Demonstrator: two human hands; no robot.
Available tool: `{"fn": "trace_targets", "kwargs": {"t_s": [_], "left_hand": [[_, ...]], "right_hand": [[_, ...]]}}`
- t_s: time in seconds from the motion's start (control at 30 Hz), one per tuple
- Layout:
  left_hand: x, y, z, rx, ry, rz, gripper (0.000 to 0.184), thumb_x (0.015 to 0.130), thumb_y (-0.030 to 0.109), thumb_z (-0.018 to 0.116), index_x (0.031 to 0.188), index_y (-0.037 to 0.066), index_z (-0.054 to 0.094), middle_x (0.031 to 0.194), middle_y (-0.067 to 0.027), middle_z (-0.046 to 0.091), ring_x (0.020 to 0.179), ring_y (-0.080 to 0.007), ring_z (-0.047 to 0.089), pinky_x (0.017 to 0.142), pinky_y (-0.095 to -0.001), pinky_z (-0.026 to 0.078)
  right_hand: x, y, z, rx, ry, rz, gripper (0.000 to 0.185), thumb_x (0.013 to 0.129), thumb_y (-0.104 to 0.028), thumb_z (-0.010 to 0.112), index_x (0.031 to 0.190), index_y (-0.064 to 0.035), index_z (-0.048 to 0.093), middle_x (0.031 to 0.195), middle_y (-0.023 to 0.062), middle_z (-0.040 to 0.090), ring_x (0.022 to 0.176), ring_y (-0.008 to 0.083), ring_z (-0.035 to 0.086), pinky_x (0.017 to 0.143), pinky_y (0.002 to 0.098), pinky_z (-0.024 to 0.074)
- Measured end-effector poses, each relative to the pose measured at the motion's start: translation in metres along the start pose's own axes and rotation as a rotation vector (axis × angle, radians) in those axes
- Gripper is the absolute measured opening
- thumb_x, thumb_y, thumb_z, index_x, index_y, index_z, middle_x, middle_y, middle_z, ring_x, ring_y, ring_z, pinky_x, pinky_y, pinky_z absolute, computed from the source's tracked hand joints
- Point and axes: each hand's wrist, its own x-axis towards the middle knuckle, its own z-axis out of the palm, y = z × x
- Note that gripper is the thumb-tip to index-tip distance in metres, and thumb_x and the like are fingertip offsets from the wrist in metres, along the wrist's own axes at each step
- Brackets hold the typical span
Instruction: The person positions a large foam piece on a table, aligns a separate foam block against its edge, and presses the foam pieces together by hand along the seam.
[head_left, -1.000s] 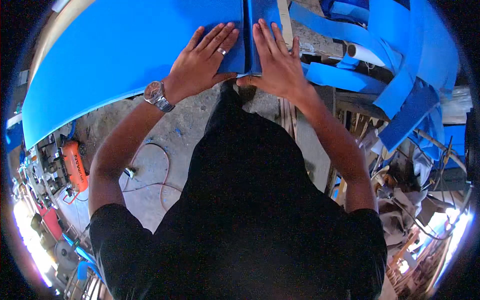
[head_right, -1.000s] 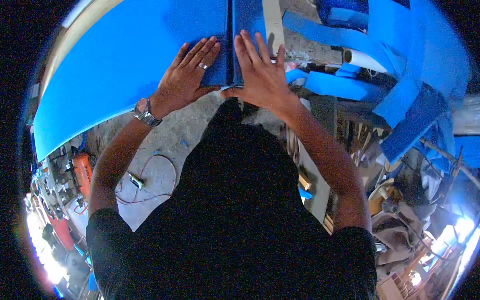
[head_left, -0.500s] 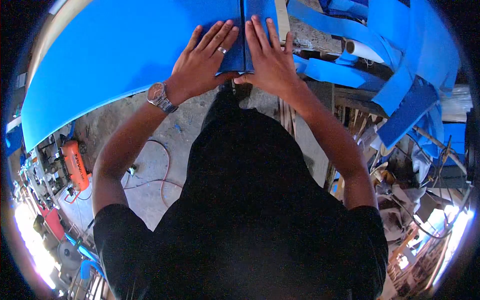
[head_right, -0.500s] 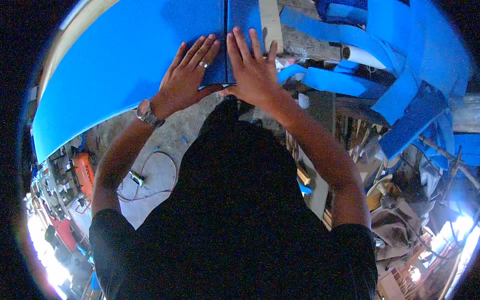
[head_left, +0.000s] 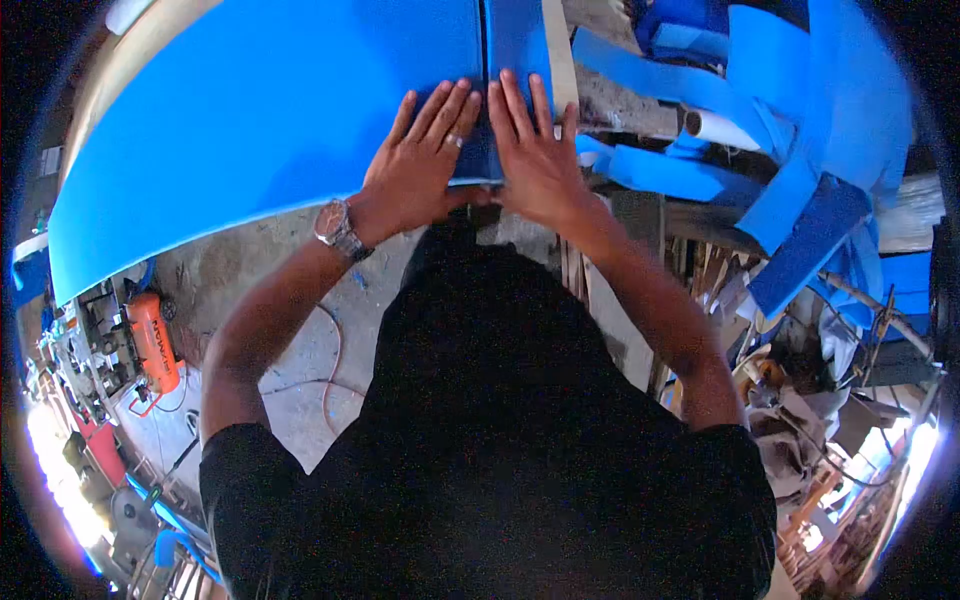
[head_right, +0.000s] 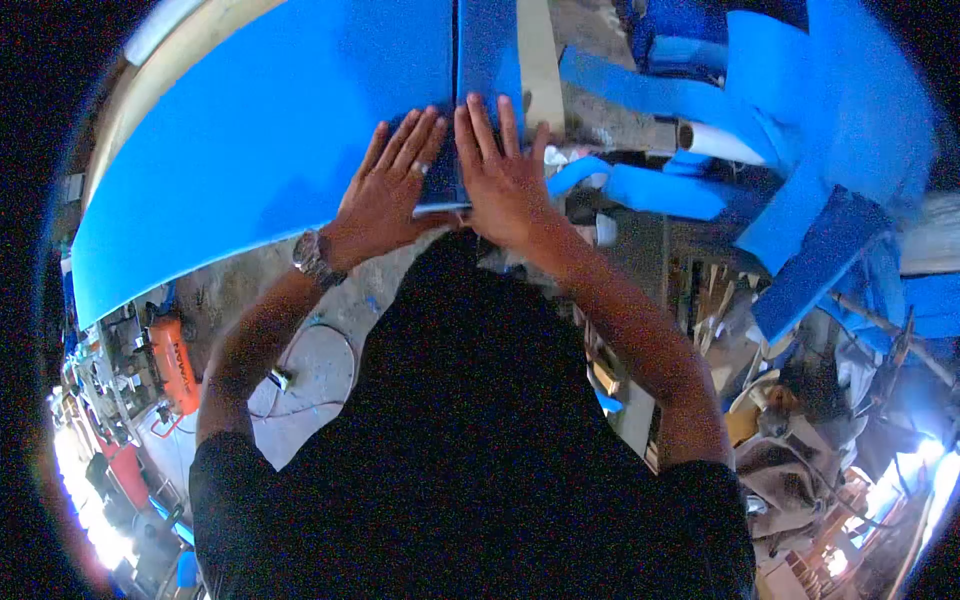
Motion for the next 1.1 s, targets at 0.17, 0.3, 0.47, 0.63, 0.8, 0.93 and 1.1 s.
{"fn": "trace_targets", "kwargs": {"t_s": [0.17, 0.3, 0.47, 0.63, 0.8, 0.93, 1.1], "left_hand": [[0.027, -0.035, -0.015, 0.041, -0.074, 0.029, 0.071, 0.091, 0.043, 0.053, 0.147, 0.006, 0.03, 0.155, -0.0102, 0.026, 0.143, -0.0268, 0.024, 0.116, -0.0486, 0.017], [0.053, -0.064, -0.001, 0.089, -0.084, 0.15, 0.067, 0.093, 0.04, 0.051, 0.147, 0.007, 0.03, 0.155, -0.0094, 0.027, 0.143, -0.0267, 0.024, 0.116, -0.0488, 0.017], [0.055, -0.063, -0.005, 0.015, -0.094, 0.095, 0.062, 0.093, 0.037, 0.051, 0.144, 0.007, 0.034, 0.15, -0.0096, 0.034, 0.141, -0.0271, 0.028, 0.115, -0.0487, 0.019], [0.065, -0.065, -0.009, 0.005, -0.087, 0.089, 0.05, 0.091, 0.032, 0.054, 0.134, 0.008, 0.046, 0.138, -0.0095, 0.046, 0.132, -0.0275, 0.037, 0.112, -0.0476, 0.025], [0.111, -0.09, -0.02, 0.006, -0.135, 0.378, 0.033, 0.089, 0.028, 0.057, 0.117, 0.009, 0.057, 0.124, -0.0085, 0.053, 0.121, -0.027, 0.044, 0.106, -0.0463, 0.029], [0.129, -0.104, -0.026, -0.029, -0.237, 0.533, 0.025, 0.088, 0.026, 0.059, 0.107, 0.01, 0.062, 0.117, -0.0075, 0.055, 0.117, -0.0266, 0.045, 0.104, -0.046, 0.03], [0.141, -0.109, -0.023, -0.073, -0.307, 0.582, 0.019, 0.088, 0.024, 0.06, 0.101, 0.011, 0.063, 0.113, -0.0066, 0.056, 0.117, -0.0269, 0.044, 0.104, -0.0462, 0.03]], "right_hand": [[0.013, 0.047, -0.017, 0.534, 0.037, -0.074, 0.107, 0.076, -0.068, 0.061, 0.151, -0.0051, 0.017, 0.157, 0.0194, 0.014, 0.144, 0.0397, 0.014, 0.102, 0.0692, 0.0219], [0.054, 0.035, 0.01, 0.335, 0.137, -0.018, 0.097, 0.083, -0.069, 0.049, 0.151, -0.0062, 0.019, 0.156, 0.0202, 0.015, 0.144, 0.037, 0.017, 0.103, 0.0672, 0.022], [0.059, 0.024, 0.003, 0.176, 0.072, 0.077, 0.085, 0.09, -0.061, 0.047, 0.15, -0.0063, 0.022, 0.155, 0.0216, 0.018, 0.143, 0.0342, 0.022, 0.105, 0.0598, 0.0258], [0.06, 0.037, 0.013, 0.659, 0.301, 0.238, 0.072, 0.091, -0.05, 0.056, 0.143, -0.0044, 0.035, 0.143, 0.0217, 0.039, 0.13, 0.0313, 0.041, 0.101, 0.047, 0.0357], [0.055, 0.064, 0.008, 1.273, -0.087, 0.567, 0.057, 0.088, -0.038, 0.066, 0.129, -0.0017, 0.051, 0.118, 0.0158, 0.059, 0.106, 0.0242, 0.057, 0.09, 0.0367, 0.0431], [0.055, 0.065, 0.011, 1.575, -0.199, 0.689, 0.048, 0.085, -0.033, 0.071, 0.119, -0.0009, 0.059, 0.103, 0.0106, 0.066, 0.091, 0.0193, 0.061, 0.083, 0.0335, 0.0451], [0.055, 0.067, 0.008, 1.793, -0.162, 0.771, 0.044, 0.082, -0.028, 0.074, 0.114, -0.001, 0.062, 0.097, 0.0086, 0.068, 0.084, 0.0165, 0.061, 0.078, 0.0325, 0.0456]]}}
